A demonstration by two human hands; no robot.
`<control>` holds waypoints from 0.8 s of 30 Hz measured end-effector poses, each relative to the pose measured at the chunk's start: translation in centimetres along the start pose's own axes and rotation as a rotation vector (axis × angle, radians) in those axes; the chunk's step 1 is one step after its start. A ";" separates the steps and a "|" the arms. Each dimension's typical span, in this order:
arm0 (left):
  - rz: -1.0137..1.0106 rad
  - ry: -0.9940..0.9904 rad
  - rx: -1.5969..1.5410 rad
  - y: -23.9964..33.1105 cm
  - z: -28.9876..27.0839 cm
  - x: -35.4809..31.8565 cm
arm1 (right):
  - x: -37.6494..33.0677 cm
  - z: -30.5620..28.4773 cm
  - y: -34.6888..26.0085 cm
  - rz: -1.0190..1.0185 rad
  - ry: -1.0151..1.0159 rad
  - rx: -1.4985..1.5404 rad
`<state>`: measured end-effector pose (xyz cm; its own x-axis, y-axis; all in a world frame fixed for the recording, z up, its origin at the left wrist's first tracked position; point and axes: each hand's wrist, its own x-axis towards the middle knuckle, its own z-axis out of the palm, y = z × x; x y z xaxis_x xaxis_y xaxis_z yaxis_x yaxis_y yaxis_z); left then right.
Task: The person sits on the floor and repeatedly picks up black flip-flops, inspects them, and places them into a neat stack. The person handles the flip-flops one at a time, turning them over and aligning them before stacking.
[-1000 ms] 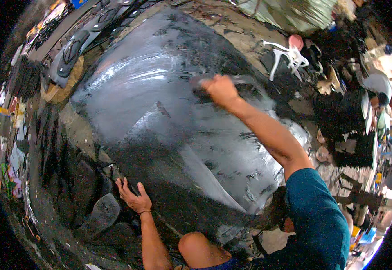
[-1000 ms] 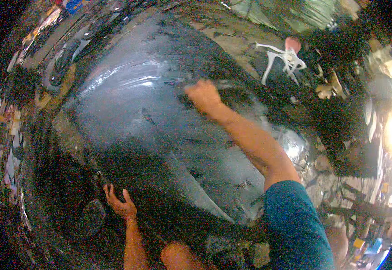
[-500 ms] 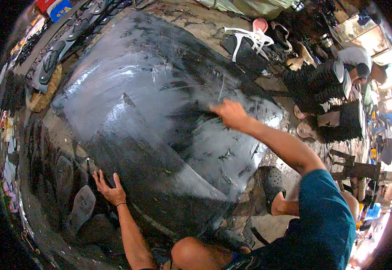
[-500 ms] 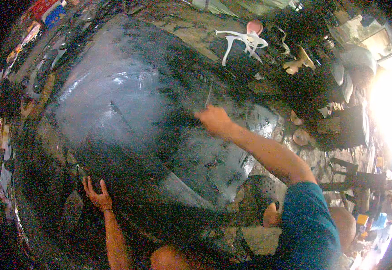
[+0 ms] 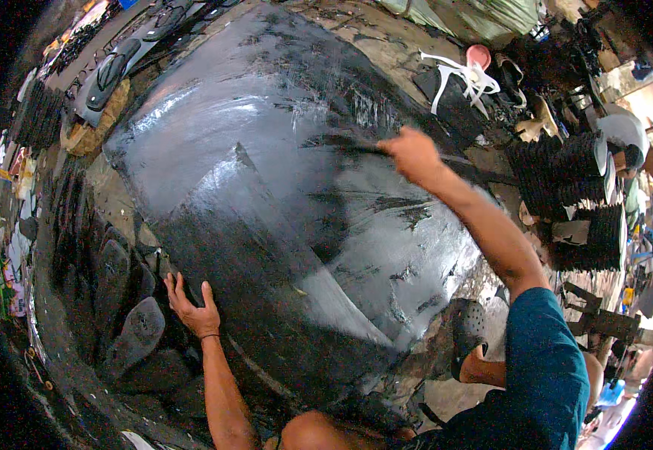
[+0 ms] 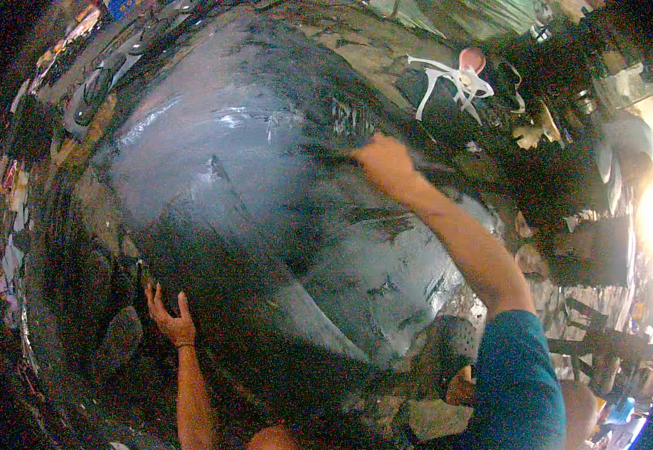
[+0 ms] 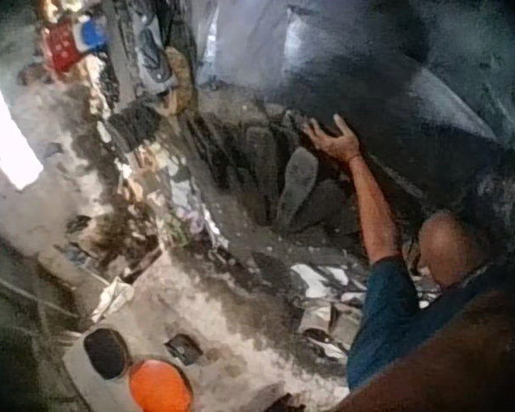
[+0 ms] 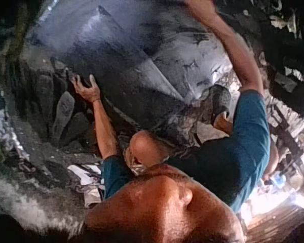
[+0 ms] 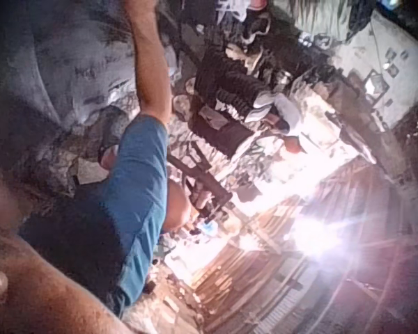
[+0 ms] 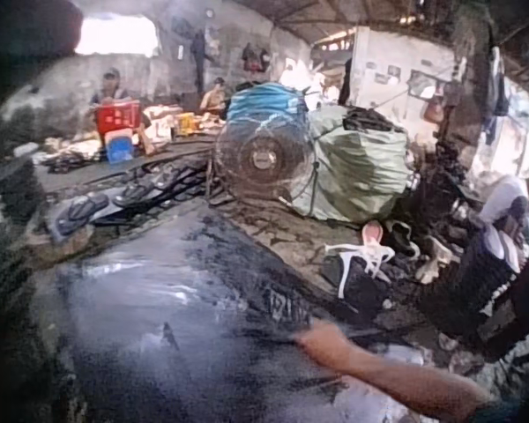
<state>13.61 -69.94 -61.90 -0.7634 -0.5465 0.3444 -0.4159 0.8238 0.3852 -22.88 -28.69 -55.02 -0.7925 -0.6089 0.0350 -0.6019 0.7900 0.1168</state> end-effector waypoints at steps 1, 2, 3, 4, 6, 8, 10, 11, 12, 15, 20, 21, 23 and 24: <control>-0.001 -0.008 0.000 0.0 0.0 -0.2 | -0.4 -1.5 0.3 0.013 -0.074 -0.026; -0.016 -0.029 -0.008 0.6 0.3 -0.4 | 0.9 -2.0 1.4 0.034 0.092 -0.029; -0.023 -0.041 -0.020 1.4 0.8 -0.3 | 3.5 -2.4 3.2 0.058 0.269 -0.038; -0.029 -0.043 -0.036 2.1 1.4 0.1 | 6.2 -1.8 5.0 0.105 0.283 -0.028; -0.004 -0.031 -0.050 2.2 2.0 0.0 | 8.6 1.1 5.5 0.122 0.139 -0.104; 0.012 -0.023 -0.068 1.7 2.1 0.3 | 6.6 3.6 3.7 -0.004 -0.010 -0.195; -0.004 -0.011 -0.082 1.4 1.6 0.2 | 1.0 4.4 1.8 -0.105 -0.040 -0.042; -0.010 0.009 -0.079 1.0 1.4 0.0 | -2.3 1.6 1.1 -0.080 -0.110 0.065; -0.014 0.014 -0.076 0.1 1.0 0.0 | -5.5 -2.0 0.4 -0.045 -0.193 0.174; 0.009 -0.006 -0.026 0.5 1.0 -0.2 | -13.5 -4.7 2.9 0.134 0.179 0.076; 0.066 0.007 -0.117 1.5 2.9 -0.3 | -24.0 2.6 -1.4 0.107 -0.059 0.090; 0.064 0.013 -0.104 0.9 2.4 0.0 | -26.6 1.8 -5.1 0.043 -0.118 0.183; 0.059 0.029 -0.106 -0.2 1.8 0.0 | -28.1 -1.2 -7.2 -0.036 -0.180 0.271; 0.060 0.036 -0.101 -0.6 1.4 0.0 | -27.9 -2.7 -6.9 -0.049 -0.175 0.279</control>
<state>13.17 -70.25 -63.36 -0.7666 -0.5029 0.3993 -0.3162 0.8369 0.4469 3.66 -17.35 -54.17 -0.7524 -0.6441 -0.1378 -0.6242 0.7641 -0.1631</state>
